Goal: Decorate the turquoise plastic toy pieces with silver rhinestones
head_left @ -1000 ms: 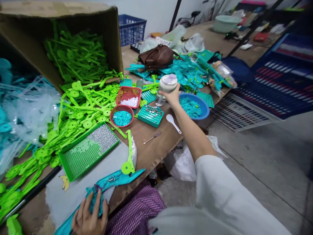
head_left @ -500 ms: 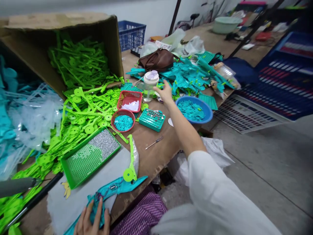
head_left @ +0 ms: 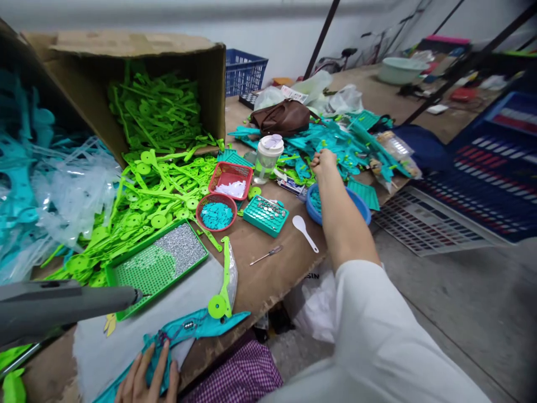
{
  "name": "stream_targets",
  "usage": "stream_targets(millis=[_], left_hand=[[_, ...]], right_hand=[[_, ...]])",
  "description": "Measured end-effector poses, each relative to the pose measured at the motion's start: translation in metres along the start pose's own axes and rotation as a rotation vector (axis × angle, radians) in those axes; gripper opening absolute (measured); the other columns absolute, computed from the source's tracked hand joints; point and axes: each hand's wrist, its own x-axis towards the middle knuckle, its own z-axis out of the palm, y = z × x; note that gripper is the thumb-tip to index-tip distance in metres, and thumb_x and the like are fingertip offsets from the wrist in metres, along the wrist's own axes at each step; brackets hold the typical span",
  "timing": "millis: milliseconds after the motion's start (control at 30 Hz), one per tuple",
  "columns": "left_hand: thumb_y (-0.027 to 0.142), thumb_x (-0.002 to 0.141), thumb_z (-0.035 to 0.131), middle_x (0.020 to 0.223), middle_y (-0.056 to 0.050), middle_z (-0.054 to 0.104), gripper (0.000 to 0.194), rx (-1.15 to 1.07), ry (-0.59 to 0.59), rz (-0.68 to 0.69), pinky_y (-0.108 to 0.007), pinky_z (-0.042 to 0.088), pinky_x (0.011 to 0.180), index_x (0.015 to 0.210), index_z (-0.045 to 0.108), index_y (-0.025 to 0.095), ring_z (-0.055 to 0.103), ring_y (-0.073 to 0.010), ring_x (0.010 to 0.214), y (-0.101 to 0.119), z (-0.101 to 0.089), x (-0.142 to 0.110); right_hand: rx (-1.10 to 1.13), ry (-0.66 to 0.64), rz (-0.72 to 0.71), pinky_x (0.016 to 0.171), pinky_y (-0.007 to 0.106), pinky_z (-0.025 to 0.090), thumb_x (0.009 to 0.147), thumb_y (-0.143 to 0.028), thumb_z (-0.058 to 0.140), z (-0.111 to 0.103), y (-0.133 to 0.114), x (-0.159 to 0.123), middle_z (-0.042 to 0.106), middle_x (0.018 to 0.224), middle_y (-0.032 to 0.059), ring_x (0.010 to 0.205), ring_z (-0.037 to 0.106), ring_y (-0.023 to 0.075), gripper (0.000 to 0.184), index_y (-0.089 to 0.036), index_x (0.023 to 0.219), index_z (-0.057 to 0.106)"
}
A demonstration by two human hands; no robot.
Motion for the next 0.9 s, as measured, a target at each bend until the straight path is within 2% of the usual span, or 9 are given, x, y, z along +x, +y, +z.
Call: stream_targets(millis=[67, 133, 233, 333, 500, 600, 733, 833, 900], left_hand=[[0.025, 0.082, 0.069, 0.131, -0.008, 0.064, 0.07, -0.013, -0.022, -0.038, -0.054, 0.046, 0.096, 0.144, 0.043, 0.045, 0.058, -0.0356, 0.12, 0.002, -0.002, 0.0], [0.027, 0.083, 0.068, 0.132, -0.008, 0.063, 0.07, -0.018, -0.044, -0.049, -0.054, 0.045, 0.095, 0.145, 0.042, 0.045, 0.057, -0.0362, 0.121, 0.002, -0.003, 0.0], [0.029, 0.081, 0.069, 0.133, -0.007, 0.061, 0.069, -0.044, -0.079, -0.014, -0.053, 0.043, 0.096, 0.144, 0.044, 0.045, 0.056, -0.0355, 0.122, -0.003, -0.005, 0.001], [0.031, 0.081, 0.069, 0.132, -0.007, 0.061, 0.064, -0.04, -0.103, 0.024, -0.05, 0.041, 0.098, 0.141, 0.05, 0.041, 0.054, -0.0338, 0.122, -0.007, -0.006, 0.003], [0.033, 0.084, 0.066, 0.127, -0.01, 0.063, 0.044, -0.05, -0.122, -0.025, -0.046, 0.036, 0.1, 0.128, 0.065, 0.033, 0.052, -0.0318, 0.12, 0.0, -0.012, 0.006], [0.033, 0.087, 0.063, 0.121, -0.01, 0.067, 0.037, -0.055, -0.164, -0.047, -0.044, 0.033, 0.1, 0.124, 0.068, 0.031, 0.053, -0.0295, 0.117, 0.006, -0.018, 0.008], [0.035, 0.091, 0.058, 0.121, -0.01, 0.067, 0.036, -0.021, -0.237, -0.06, -0.043, 0.032, 0.099, 0.126, 0.067, 0.031, 0.054, -0.0277, 0.116, 0.011, -0.027, 0.014], [0.038, 0.092, 0.057, 0.125, -0.011, 0.064, 0.036, -0.042, -0.255, -0.096, -0.045, 0.031, 0.097, 0.126, 0.067, 0.031, 0.052, -0.0293, 0.117, 0.012, -0.031, 0.016], [0.04, 0.092, 0.057, 0.128, -0.012, 0.062, 0.036, -0.074, -0.26, -0.117, -0.047, 0.03, 0.097, 0.125, 0.068, 0.032, 0.05, -0.0304, 0.117, 0.011, -0.031, 0.014]], right_hand=[[0.022, 0.081, 0.058, 0.039, 0.017, 0.033, 0.091, -0.032, 0.049, -0.005, -0.008, -0.007, 0.034, 0.054, -0.0101, 0.041, 0.029, 0.0036, 0.028, -0.024, 0.069, 0.034], [0.06, 0.138, 0.088, 0.034, 0.015, 0.024, 0.089, -0.032, 0.051, -0.007, -0.013, -0.022, 0.027, 0.051, -0.0118, 0.038, 0.021, 0.0032, 0.031, -0.024, 0.068, 0.029], [0.148, 0.193, 0.046, 0.033, 0.014, 0.022, 0.086, -0.034, 0.051, -0.01, -0.015, -0.062, 0.033, 0.053, -0.0115, 0.037, 0.029, 0.0033, 0.028, -0.024, 0.07, 0.031], [0.211, 0.214, -0.035, 0.034, 0.015, 0.026, 0.084, -0.033, 0.05, -0.016, -0.006, -0.124, 0.044, 0.057, -0.0103, 0.038, 0.038, 0.0048, 0.018, -0.025, 0.076, 0.036], [0.295, 0.099, -0.102, 0.04, 0.015, 0.032, 0.072, -0.031, 0.056, -0.034, 0.039, -0.26, 0.053, 0.059, -0.0096, 0.039, 0.042, 0.0036, 0.016, -0.023, 0.075, 0.042], [0.27, -0.069, 0.031, 0.04, 0.017, 0.034, 0.063, -0.03, 0.061, -0.056, 0.063, -0.331, 0.058, 0.063, -0.0066, 0.038, 0.044, 0.0023, 0.018, -0.02, 0.068, 0.047], [0.21, -0.185, 0.143, 0.034, 0.019, 0.024, 0.063, -0.027, 0.059, -0.09, 0.069, -0.386, 0.045, 0.053, -0.0102, 0.028, 0.025, 0.0, 0.02, -0.019, 0.056, 0.042], [0.17, -0.189, 0.096, 0.033, 0.021, 0.022, 0.066, -0.027, 0.057, -0.105, 0.061, -0.414, 0.04, 0.05, -0.0099, 0.027, 0.024, 0.002, 0.021, -0.02, 0.053, 0.041], [0.161, -0.185, 0.017, 0.034, 0.022, 0.024, 0.068, -0.028, 0.057, -0.106, 0.059, -0.432, 0.04, 0.05, -0.0097, 0.027, 0.026, 0.0036, 0.02, -0.021, 0.055, 0.043]])
